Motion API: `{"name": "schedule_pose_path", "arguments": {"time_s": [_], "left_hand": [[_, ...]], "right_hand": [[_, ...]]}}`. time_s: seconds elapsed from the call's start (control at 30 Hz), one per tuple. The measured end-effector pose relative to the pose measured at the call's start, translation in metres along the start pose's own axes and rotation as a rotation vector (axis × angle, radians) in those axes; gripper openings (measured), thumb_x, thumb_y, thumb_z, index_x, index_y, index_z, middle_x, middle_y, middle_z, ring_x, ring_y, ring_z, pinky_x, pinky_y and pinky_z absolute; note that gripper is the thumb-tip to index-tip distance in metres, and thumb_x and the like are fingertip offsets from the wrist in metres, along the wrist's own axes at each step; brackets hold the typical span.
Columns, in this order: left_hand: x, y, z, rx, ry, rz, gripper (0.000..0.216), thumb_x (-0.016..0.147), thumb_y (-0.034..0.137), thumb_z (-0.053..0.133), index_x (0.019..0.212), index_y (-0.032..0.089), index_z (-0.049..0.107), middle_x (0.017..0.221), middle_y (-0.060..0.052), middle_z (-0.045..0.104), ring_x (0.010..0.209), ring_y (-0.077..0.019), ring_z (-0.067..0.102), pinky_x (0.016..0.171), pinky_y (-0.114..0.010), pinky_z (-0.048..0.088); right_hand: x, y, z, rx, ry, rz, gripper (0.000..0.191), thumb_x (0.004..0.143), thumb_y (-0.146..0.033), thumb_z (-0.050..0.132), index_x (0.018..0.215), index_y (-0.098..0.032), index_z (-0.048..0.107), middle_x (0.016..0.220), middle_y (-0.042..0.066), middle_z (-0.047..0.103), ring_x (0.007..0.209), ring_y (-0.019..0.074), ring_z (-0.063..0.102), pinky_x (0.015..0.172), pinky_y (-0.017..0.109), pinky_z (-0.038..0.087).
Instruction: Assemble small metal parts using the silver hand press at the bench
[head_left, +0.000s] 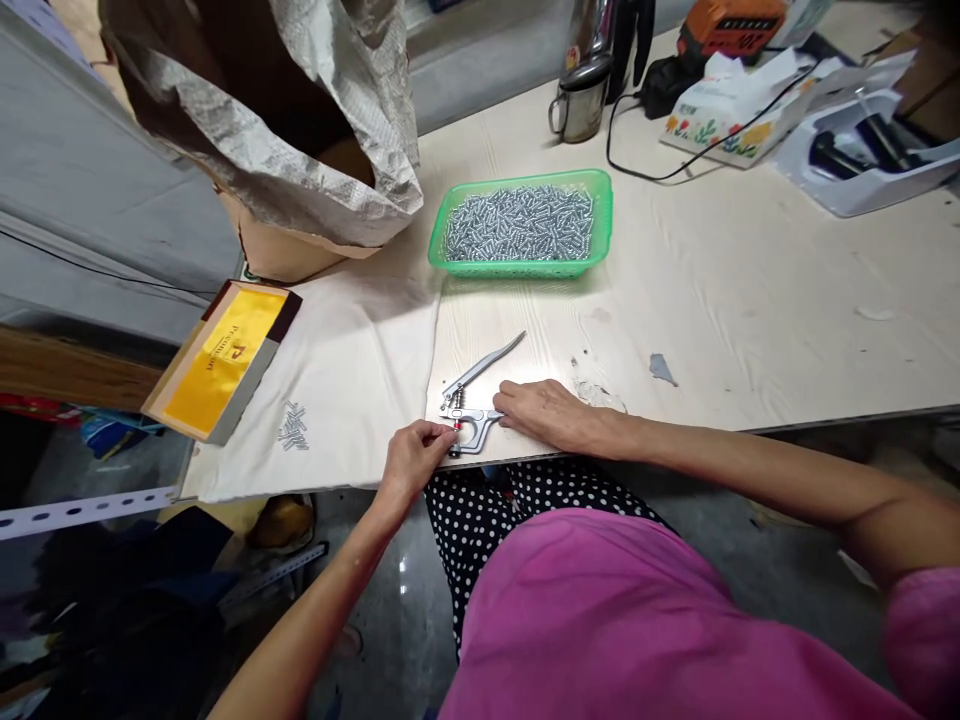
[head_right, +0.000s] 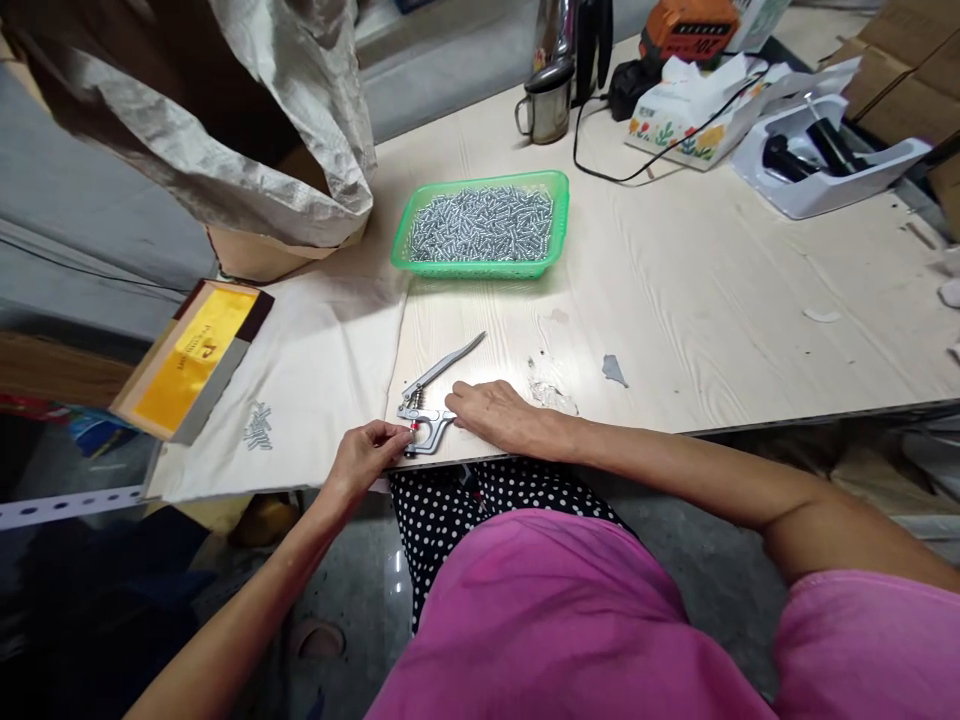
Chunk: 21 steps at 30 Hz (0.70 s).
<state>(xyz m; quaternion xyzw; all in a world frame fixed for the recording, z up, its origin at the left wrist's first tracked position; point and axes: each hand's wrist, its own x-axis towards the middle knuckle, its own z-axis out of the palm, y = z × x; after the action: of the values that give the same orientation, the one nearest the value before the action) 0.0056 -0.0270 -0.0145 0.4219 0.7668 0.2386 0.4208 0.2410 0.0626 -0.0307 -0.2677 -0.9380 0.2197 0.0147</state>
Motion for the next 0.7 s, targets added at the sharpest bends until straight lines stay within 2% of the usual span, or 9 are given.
{"name": "schedule_pose_path", "arguments": {"time_s": [0.13,0.3,0.37,0.43,0.5,0.57,0.63,0.7], "left_hand": [[0.003,0.005,-0.001,0.029,-0.038,-0.074,0.039,0.06,0.054,0.08,0.072,0.017,0.077,0.067,-0.004,0.073,0.06,-0.0161,0.06,0.055,-0.026,0.042],[0.004,0.017,-0.002,-0.042,-0.124,-0.185,0.036,0.058,0.048,0.083,0.07,0.015,0.074,0.057,0.001,0.063,0.052,-0.011,0.052,0.053,-0.024,0.041],[0.003,0.02,-0.001,-0.074,-0.126,-0.21,0.035,0.056,0.046,0.084,0.069,0.015,0.073,0.056,0.002,0.062,0.053,-0.0111,0.053,0.054,-0.024,0.044],[0.002,0.022,-0.001,-0.086,-0.12,-0.212,0.035,0.056,0.045,0.084,0.068,0.015,0.072,0.055,0.002,0.062,0.054,-0.0114,0.055,0.056,-0.025,0.046],[0.0,0.022,0.0,-0.087,-0.112,-0.206,0.035,0.057,0.045,0.085,0.068,0.015,0.072,0.054,0.002,0.061,0.053,-0.0115,0.055,0.056,-0.025,0.047],[-0.001,0.021,0.0,-0.094,-0.103,-0.203,0.034,0.057,0.045,0.085,0.068,0.015,0.072,0.054,0.002,0.062,0.053,-0.0117,0.056,0.056,-0.025,0.048],[-0.002,0.019,0.001,-0.098,-0.086,-0.2,0.034,0.057,0.045,0.085,0.069,0.015,0.072,0.056,0.001,0.064,0.053,-0.012,0.057,0.057,-0.026,0.049],[-0.002,0.016,0.001,-0.086,-0.065,-0.195,0.034,0.058,0.045,0.084,0.069,0.015,0.073,0.057,0.001,0.065,0.054,-0.0123,0.057,0.058,-0.027,0.05]], "right_hand": [[-0.002,0.002,0.003,0.021,0.03,-0.034,0.017,0.108,-0.022,0.047,0.106,-0.017,0.063,0.105,0.008,0.067,0.074,0.0158,0.051,0.062,0.034,0.025],[-0.004,-0.001,0.0,0.029,0.037,-0.029,0.019,0.108,-0.021,0.045,0.106,-0.016,0.063,0.104,0.008,0.067,0.072,0.0159,0.05,0.061,0.034,0.027],[-0.005,0.0,-0.001,0.025,0.025,-0.019,0.016,0.107,-0.022,0.049,0.108,-0.016,0.064,0.107,0.009,0.067,0.077,0.0176,0.054,0.063,0.033,0.032],[-0.005,0.003,-0.003,0.018,0.066,-0.036,0.018,0.105,-0.03,0.057,0.114,-0.015,0.063,0.118,0.013,0.066,0.092,0.022,0.059,0.072,0.034,0.042],[-0.004,0.011,-0.006,-0.011,0.15,-0.049,0.042,0.098,-0.042,0.069,0.128,-0.014,0.06,0.138,0.02,0.058,0.115,0.031,0.057,0.09,0.043,0.047],[-0.001,0.022,-0.008,-0.061,0.213,-0.048,0.076,0.088,-0.056,0.078,0.145,-0.014,0.05,0.155,0.026,0.044,0.136,0.0414,0.045,0.106,0.057,0.041],[0.004,0.031,-0.011,-0.107,0.21,-0.052,0.097,0.081,-0.065,0.08,0.153,-0.013,0.042,0.16,0.028,0.038,0.146,0.0474,0.032,0.114,0.066,0.031],[0.01,0.037,-0.014,-0.131,0.161,-0.064,0.103,0.079,-0.07,0.079,0.155,-0.012,0.041,0.155,0.027,0.045,0.146,0.0481,0.031,0.116,0.068,0.026]]}}
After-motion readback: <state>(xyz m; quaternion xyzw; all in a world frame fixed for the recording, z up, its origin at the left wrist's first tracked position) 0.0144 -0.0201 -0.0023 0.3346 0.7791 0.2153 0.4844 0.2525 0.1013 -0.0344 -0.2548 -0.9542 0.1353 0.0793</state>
